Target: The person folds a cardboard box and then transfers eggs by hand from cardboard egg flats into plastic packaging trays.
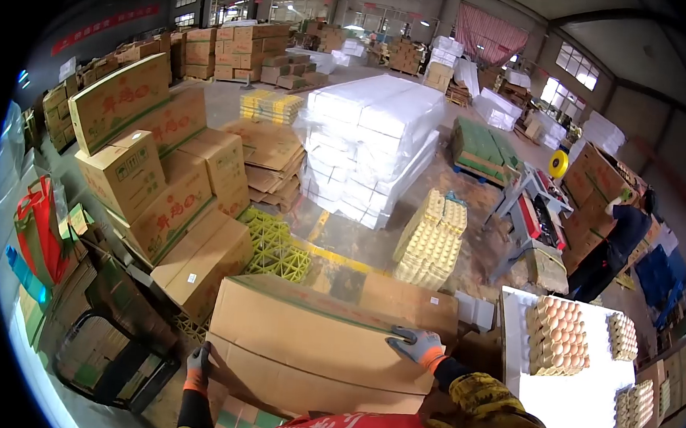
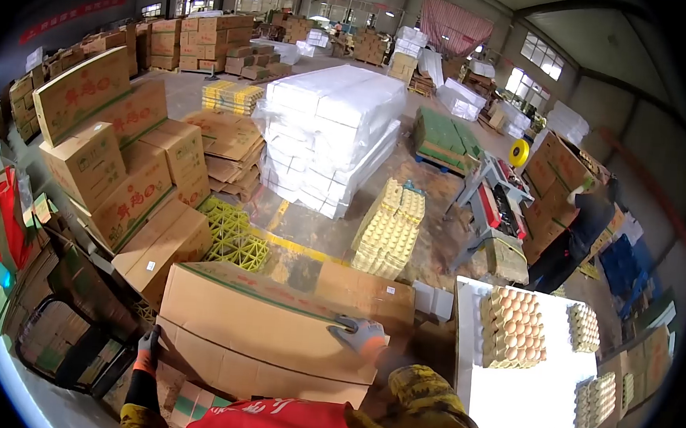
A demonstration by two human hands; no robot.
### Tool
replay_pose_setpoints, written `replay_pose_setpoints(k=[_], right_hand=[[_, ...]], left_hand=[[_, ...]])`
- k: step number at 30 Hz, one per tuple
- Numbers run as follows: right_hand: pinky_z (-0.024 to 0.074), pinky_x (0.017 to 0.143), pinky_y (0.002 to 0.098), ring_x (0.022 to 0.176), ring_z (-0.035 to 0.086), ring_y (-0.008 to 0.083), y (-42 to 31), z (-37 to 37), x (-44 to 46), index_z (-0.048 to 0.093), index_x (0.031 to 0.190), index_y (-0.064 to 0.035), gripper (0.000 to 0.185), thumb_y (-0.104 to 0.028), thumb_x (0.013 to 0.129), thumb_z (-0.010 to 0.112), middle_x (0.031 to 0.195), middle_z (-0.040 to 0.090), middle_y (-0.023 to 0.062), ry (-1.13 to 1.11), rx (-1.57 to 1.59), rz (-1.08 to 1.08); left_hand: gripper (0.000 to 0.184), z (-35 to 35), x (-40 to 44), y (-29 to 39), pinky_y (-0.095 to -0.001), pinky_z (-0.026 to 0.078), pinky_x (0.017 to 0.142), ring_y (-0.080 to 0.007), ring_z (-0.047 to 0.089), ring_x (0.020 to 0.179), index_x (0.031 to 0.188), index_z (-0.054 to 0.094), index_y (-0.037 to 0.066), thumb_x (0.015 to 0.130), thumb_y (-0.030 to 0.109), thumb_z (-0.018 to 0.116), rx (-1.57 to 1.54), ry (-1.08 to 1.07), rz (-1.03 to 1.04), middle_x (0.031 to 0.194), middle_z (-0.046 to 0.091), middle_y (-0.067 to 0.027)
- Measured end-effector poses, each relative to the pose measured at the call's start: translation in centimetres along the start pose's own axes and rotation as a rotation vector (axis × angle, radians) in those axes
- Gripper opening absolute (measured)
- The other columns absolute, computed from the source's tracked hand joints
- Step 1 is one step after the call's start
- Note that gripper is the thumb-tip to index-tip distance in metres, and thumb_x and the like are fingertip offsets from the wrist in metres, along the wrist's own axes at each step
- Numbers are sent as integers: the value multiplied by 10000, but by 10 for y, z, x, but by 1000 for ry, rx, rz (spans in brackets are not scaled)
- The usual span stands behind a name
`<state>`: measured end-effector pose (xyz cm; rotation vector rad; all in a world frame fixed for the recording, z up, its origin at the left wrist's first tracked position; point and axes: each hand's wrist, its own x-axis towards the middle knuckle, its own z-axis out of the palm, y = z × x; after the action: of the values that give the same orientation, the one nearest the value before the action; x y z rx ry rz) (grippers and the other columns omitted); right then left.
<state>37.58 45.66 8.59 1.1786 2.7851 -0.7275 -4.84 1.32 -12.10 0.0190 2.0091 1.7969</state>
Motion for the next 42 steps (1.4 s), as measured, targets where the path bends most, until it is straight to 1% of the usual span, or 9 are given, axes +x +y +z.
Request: replay_pose_setpoints(k=[4, 15, 20, 25, 29, 31, 37, 41, 42], right_hand=[[498, 998, 398, 1125, 645, 338, 2, 7, 3, 678, 1286, -176, 644, -669, 882, 588, 1265, 681, 112, 39, 28, -102], [542, 896, 381, 1016, 695, 306, 10, 19, -4, 717, 1235, -173, 575, -616, 874, 652, 1141, 737, 91, 159, 14, -226], [485, 997, 398, 1128, 638, 319, -17, 7, -14, 701, 1243, -149, 605, -635, 903, 578, 1240, 694, 88, 30, -18, -147], [482, 984, 432, 1126, 633, 348, -9, 20, -2, 705, 1233, -217, 606, -693, 913, 509, 1223, 694, 112, 5, -103, -52], [489, 951, 454, 1084, 643, 365, 3, 39, 19, 715, 1206, -249, 594, -715, 896, 516, 1170, 709, 120, 28, -77, 51], [510, 893, 472, 1030, 657, 373, 18, 42, 22, 722, 1185, -232, 564, -683, 921, 511, 1110, 725, 125, 116, -39, 22], [485, 965, 455, 1103, 643, 349, -8, 47, 25, 723, 1193, -227, 587, -693, 918, 495, 1150, 721, 106, 52, -35, -28], [467, 1001, 433, 1189, 612, 316, -47, 55, 16, 681, 1271, -214, 624, -689, 940, 448, 1248, 690, 92, -10, -44, -91], [458, 1013, 430, 1206, 601, 312, -52, 57, 14, 662, 1297, -206, 632, -683, 945, 444, 1284, 669, 94, 23, -64, -136]], left_hand=[[199, 14, 23, -18, -298, 448, 626, -100, 529, 684, 847, 698, 11, 906, 190, 763, -94, 238, 297, 749, 618, 26], [98, -11, 24, 1, -313, 455, 616, -154, 576, 663, 826, 725, 36, 853, 131, 720, -205, -30, -68, 747, 646, -8], [417, -4, 30, -13, -415, 489, 638, -266, 640, 655, 776, 683, -47, 892, 353, 696, 735, 390, 74, 731, 697, -141], [600, 24, 33, -18, -391, 522, 830, -275, 655, 898, 1183, 651, -58, 1015, 502, 516, -380, 310, 139, 1046, 712, -153], [311, 24, 10, -17, -281, 471, 736, -142, 565, 816, 973, 619, 0, 1026, 306, 604, 63, 158, 452, 919, 629, -34], [318, 0, -16, 19, -311, 473, 696, -144, 617, 773, 861, 686, 18, 963, 319, 694, 77, 106, 189, 739, 661, -32], [317, -1, -38, 69, -497, 547, 827, -310, 706, 1006, 1043, 781, 103, 910, 331, 605, 2315, -492, 628, 1063, 757, -103], [645, 72, -32, -41, -542, 457, 1024, -371, 597, 1237, 1260, 669, 25, 962, 575, 507, 1784, -1076, -11, 1310, 637, -221], [691, 91, -49, -59, -552, 425, 1053, -373, 560, 1279, 1317, 615, 8, 963, 590, 499, 1900, -856, 3, 1354, 594, -246]])
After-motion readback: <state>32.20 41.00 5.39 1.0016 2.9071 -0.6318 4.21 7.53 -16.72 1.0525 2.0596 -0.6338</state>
